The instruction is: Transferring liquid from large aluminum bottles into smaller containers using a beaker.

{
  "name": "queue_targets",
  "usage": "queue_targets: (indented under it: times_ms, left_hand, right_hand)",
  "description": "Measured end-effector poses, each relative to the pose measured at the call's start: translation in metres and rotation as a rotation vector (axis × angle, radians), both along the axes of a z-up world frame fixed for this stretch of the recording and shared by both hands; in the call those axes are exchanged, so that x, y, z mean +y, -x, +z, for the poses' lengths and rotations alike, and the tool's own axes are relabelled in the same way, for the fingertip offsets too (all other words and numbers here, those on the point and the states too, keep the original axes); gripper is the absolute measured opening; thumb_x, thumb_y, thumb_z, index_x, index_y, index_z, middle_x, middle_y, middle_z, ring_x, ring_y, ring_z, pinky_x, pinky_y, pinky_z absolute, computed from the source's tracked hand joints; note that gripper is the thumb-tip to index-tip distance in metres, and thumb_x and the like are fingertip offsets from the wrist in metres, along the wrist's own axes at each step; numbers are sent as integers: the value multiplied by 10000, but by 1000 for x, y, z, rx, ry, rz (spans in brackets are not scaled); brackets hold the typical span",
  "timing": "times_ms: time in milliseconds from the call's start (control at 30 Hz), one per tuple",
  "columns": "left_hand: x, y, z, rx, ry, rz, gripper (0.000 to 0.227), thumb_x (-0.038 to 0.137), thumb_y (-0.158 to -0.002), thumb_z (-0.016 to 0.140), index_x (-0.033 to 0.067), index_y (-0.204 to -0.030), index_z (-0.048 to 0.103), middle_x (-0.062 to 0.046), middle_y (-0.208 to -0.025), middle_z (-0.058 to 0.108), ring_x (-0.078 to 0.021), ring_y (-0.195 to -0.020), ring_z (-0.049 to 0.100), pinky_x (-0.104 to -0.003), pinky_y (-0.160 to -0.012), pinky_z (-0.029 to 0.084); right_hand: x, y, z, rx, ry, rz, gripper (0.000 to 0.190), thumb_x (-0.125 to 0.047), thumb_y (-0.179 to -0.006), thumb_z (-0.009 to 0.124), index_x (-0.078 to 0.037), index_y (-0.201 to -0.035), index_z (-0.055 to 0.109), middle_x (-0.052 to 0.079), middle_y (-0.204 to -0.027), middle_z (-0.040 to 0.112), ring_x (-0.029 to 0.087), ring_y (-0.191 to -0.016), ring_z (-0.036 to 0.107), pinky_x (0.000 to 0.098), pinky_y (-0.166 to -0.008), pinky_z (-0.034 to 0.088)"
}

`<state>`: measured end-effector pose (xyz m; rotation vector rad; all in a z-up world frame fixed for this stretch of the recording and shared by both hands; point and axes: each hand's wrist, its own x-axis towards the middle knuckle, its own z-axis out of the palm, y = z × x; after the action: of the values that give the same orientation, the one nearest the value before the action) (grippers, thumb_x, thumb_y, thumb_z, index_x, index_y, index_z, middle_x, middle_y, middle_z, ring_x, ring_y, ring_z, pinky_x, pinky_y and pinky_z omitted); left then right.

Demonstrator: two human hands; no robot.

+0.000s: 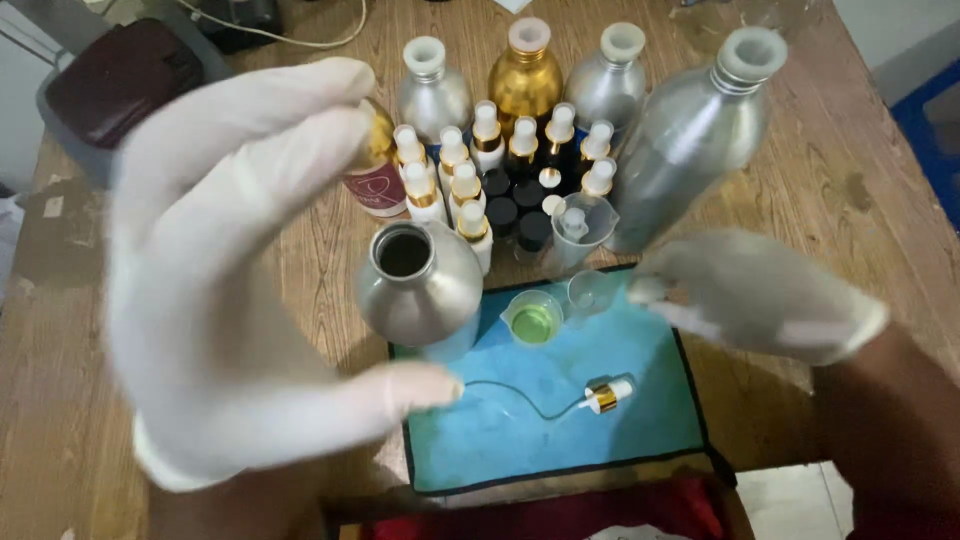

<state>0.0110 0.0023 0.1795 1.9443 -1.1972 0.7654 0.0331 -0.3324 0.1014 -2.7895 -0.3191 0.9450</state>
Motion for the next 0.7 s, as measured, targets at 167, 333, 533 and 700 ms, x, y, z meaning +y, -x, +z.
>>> queue_targets:
  times_ms: [167, 333, 533, 700]
  left_hand:
    - [4, 1, -80, 153, 251, 158, 909, 452, -737, 940, -11, -1385, 503, -122, -1347, 548, -228, -1243, 591, -347, -1120, 503]
    - [4, 8, -138, 252, 546, 157, 898, 535, -780, 912, 80, -1431, 494, -30, -1311, 573, -132, -1171, 589, -263, -1019, 486]
    - [-7, 11, -181, 331, 492, 202, 1060, 567, -648, 892, 42, -1447, 435, -65, -1362, 533, -164, -1181, 556, -305, -1045, 463]
    - [-16, 15, -186, 552, 569, 37, 1082, 435, -654, 974, 39, -1474, 390, -120, -1413, 571, -214, -1288, 581, -380, -1158, 466]
  right_hand:
    - [-15, -6, -57, -332, -217, 246, 236, -284, -839, 696, -137, -1017, 745, 85, -963, 742, 289, -920, 709, 419, -818, 551]
    - [-5, -11, -68, -284, -69, 315, 288, -347, -825, 709, -135, -1020, 707, 119, -935, 700, 317, -936, 682, 434, -845, 536]
    - [-8, -6, -59, -303, -56, 287, 398, -426, -791, 778, -100, -997, 678, 122, -941, 683, 301, -956, 672, 413, -868, 529]
    - [-15, -5, -61, -565, -559, 350, 535, -360, -719, 827, -87, -1161, 697, 120, -996, 706, 319, -947, 683, 404, -827, 530]
